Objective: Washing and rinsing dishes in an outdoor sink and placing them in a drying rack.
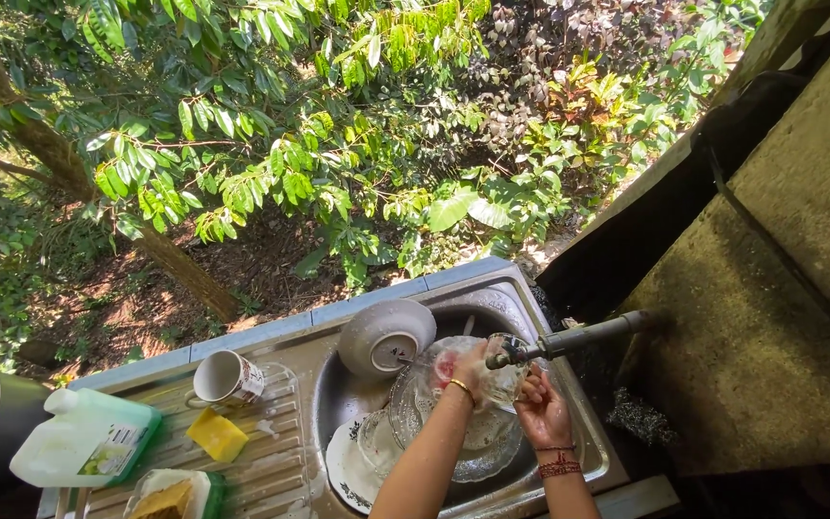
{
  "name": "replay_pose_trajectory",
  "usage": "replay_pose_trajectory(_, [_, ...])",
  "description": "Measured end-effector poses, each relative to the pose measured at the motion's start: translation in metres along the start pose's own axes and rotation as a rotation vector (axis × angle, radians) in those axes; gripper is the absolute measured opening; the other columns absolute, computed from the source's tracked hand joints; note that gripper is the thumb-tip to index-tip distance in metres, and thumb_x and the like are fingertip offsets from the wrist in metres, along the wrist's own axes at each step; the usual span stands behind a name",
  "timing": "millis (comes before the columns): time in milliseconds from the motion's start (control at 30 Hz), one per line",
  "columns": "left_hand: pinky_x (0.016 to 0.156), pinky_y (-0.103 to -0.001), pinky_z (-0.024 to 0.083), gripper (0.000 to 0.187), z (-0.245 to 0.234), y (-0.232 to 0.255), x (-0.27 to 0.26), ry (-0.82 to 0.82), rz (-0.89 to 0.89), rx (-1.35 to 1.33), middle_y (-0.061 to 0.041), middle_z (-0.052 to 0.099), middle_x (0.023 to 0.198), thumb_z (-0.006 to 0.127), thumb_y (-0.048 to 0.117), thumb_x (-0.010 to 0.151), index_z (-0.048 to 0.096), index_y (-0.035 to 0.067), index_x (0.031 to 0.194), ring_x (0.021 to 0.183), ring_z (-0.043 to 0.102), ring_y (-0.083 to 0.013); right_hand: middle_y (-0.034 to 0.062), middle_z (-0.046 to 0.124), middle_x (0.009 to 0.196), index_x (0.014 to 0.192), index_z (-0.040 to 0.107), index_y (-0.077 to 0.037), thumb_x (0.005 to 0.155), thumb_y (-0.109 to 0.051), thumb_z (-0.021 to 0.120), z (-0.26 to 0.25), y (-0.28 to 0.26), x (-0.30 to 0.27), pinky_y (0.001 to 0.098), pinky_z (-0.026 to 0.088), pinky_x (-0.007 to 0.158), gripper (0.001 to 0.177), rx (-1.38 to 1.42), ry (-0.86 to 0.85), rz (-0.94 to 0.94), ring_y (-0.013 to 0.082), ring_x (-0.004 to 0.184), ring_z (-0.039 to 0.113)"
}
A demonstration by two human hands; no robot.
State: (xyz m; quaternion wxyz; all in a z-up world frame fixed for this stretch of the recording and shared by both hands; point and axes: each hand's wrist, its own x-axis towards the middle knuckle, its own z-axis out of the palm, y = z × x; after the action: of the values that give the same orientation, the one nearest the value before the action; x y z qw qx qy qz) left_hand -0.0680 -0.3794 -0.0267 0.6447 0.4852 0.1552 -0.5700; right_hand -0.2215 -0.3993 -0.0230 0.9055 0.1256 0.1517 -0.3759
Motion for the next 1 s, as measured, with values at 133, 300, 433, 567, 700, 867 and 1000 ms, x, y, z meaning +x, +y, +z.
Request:
replay_pose_trajectory(133, [0.074,-0.038,0.056,0.054,0.014,0.022,-0.045,-0.208,-0.135,0.095,-0.013,0.070,0.105,0.048,0.062,0.099,0.069,0.016,0.119,0.089,0.067,-0.0283,-0.0053,0.045,0.071,0.116,0.063,-0.006,0.106,-0.017,0.052,-0.005,-0.004,0.003,0.0162,0.035,0.054,0.019,-0.058,-0.022,0.016,0.0054,0.058,0.039])
replay_pose_trajectory(300, [0.106,-0.061,0.041,0.079,0.007,0.039,-0.098,-0.193,-0.077,0.400,-0.020,0.035,0.163,0.035,0.081,0.087,0.063,0.028,0.139,0.131,0.053,-0.0386,-0.0036,0.048,0.075,0.120,0.063,-0.007,0.104,-0.017,0.056,0.001,0.004,0.000,0.0157,0.036,0.053,0.021,-0.141,-0.034,0.050,0.0049,0.057,0.042])
replay_pose_trajectory(433, [0.099,-0.045,0.057,0.099,-0.017,0.038,-0.108,-0.615,-0.085,0.114,-0.023,0.070,0.118,0.034,0.086,0.088,0.060,-0.002,0.126,0.106,0.070,-0.0343,-0.0059,0.049,0.072,0.099,0.058,-0.013,0.106,-0.020,0.053,0.013,0.021,-0.003,0.0187,0.039,0.056,0.011,-0.260,-0.094,0.154,0.0054,0.060,0.045])
replay_pose_trajectory(567, [0.081,-0.041,0.064,0.087,-0.035,0.040,-0.110,-0.743,-0.038,-0.026,-0.019,0.074,0.107,0.045,0.081,0.090,0.065,0.002,0.118,0.088,0.075,-0.0316,-0.0075,0.057,0.075,0.104,0.063,-0.014,0.105,-0.024,0.057,0.017,0.029,-0.005,0.0238,0.043,0.065,0.012,-0.475,-0.031,0.162,0.0060,0.062,0.049])
replay_pose_trajectory(700, [0.099,-0.050,0.059,0.091,-0.035,0.040,-0.122,-0.699,-0.017,0.157,-0.020,0.067,0.128,0.053,0.081,0.080,0.056,0.012,0.138,0.113,0.069,-0.0364,-0.0084,0.064,0.075,0.110,0.068,-0.017,0.100,-0.023,0.064,0.017,0.030,-0.017,0.0250,0.048,0.066,0.013,-0.546,0.077,0.129,0.0056,0.066,0.060])
replay_pose_trajectory(867, [0.101,-0.042,0.058,0.092,-0.030,0.032,-0.126,-0.411,0.098,0.333,-0.017,0.072,0.118,0.072,0.065,0.073,0.049,0.005,0.139,0.107,0.071,-0.0299,-0.0009,0.071,0.090,0.112,0.070,-0.015,0.101,-0.025,0.063,-0.005,0.022,-0.019,0.0370,0.055,0.087,0.016,-0.522,0.082,0.096,0.0146,0.086,0.066])
replay_pose_trajectory(1000, [0.102,-0.050,0.056,0.113,-0.029,0.036,-0.125,-0.261,0.122,0.308,-0.022,0.059,0.144,0.072,0.070,0.064,0.041,0.003,0.149,0.120,0.065,-0.0378,0.0028,0.073,0.110,0.127,0.065,-0.016,0.101,-0.027,0.061,0.001,0.023,-0.015,0.0291,0.055,0.078,0.028,-0.578,0.113,0.049,0.0136,0.099,0.068])
